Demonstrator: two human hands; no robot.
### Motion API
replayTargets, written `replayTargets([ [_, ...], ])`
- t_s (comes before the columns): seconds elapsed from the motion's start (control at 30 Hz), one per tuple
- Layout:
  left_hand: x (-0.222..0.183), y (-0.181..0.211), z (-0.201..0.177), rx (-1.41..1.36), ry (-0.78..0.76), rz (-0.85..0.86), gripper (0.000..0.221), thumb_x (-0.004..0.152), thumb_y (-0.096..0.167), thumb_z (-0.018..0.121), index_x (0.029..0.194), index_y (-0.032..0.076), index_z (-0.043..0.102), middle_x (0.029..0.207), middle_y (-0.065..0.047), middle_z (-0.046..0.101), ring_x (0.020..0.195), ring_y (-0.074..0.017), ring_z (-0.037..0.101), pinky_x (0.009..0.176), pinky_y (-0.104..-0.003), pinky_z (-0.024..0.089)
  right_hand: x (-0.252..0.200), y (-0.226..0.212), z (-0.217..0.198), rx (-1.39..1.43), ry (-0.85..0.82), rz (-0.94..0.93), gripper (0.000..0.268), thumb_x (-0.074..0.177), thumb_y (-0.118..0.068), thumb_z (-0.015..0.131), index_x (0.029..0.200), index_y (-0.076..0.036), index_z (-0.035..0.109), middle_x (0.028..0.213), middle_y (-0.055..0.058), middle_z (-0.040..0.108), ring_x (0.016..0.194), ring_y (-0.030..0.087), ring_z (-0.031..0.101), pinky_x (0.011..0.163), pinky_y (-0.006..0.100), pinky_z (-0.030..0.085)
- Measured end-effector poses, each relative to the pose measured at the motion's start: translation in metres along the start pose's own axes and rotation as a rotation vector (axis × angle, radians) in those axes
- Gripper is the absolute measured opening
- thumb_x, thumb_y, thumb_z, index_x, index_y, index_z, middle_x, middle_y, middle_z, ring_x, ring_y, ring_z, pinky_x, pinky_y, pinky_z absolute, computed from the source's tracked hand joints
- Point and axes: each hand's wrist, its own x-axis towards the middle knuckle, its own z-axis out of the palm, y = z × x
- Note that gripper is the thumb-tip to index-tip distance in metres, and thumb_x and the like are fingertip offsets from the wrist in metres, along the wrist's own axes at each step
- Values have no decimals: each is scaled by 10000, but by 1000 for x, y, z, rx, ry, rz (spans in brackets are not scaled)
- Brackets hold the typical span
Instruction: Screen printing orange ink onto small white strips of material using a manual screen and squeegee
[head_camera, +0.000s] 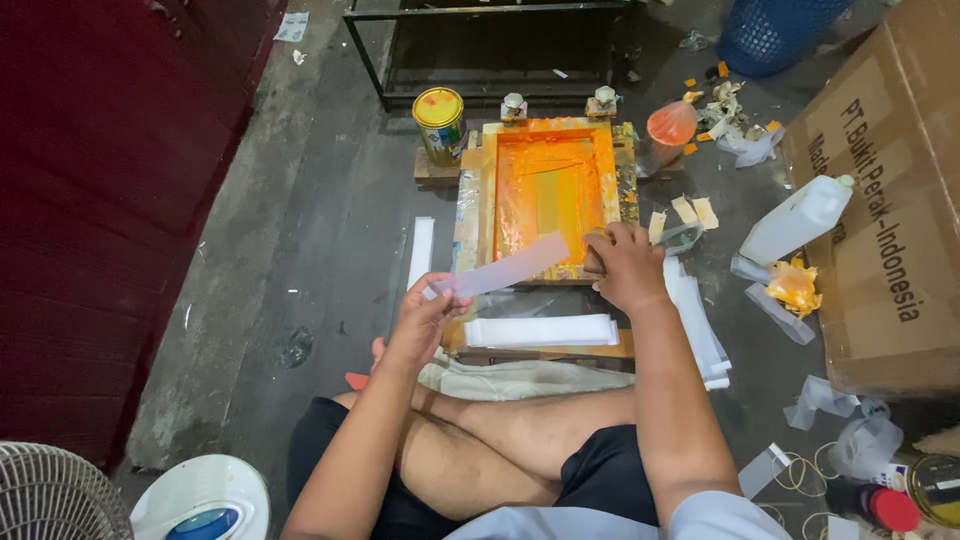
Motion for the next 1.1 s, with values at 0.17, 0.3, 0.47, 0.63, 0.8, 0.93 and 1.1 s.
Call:
replayTargets([
  [0.17,5,-3,0,-65,-20,-30,298,914,49,710,1192,0,618,872,-175,736,830,-299,785,815,-390,664,8,-8,13,-27,-60,57,766,795,-207,843,1461,-349,494,1463,50,394,1352,358,373,957,657,448],
  [0.3,9,-3,2,-116,-44,-48,291,909,61,715,1183,19,627,906,-169,748,855,-304,784,822,-403,663,11,-9,14,-2,-155,89,870,794,-354,837,1555,-373,414,1520,73,380,1444,409,306,1028,736,366],
  [0.47,15,-6,2,-167,-64,-75,294,913,64,708,1195,31,629,944,-174,757,885,-311,780,842,-415,658,-28,-81,-87,196,-69,-72,836,816,-522,806,1467,-96,500,1504,247,460,1449,465,345,1144,669,289],
  [0.63,12,-11,11,-231,-81,-101,268,918,54,702,1182,33,657,998,-210,767,961,-349,763,905,-475,635,-24,-136,-53,710,-258,-130,760,874,-490,779,1406,15,582,1421,250,589,1363,435,518,1135,585,418],
  [0.8,2,-3,33,-136,-67,-132,284,929,129,706,1198,38,700,967,-127,793,936,-235,778,918,-407,629,-8,-172,32,1527,56,-52,312,876,-146,832,1143,-1,759,1056,155,783,924,140,697,826,363,623],
  [0.93,3,-2,36,-129,-76,-152,293,955,166,690,1217,38,705,1051,-138,789,1015,-257,759,999,-457,578,-6,-178,23,1582,74,30,171,935,-160,766,1010,-8,790,840,126,793,755,117,743,733,303,637],
  [1.1,4,-3,36,-93,-70,-163,340,963,217,695,1240,20,701,1154,-181,755,1130,-320,705,1043,-496,536,-1,-170,16,1752,206,160,119,951,-118,720,914,-31,792,739,90,761,652,130,744,671,302,640],
])
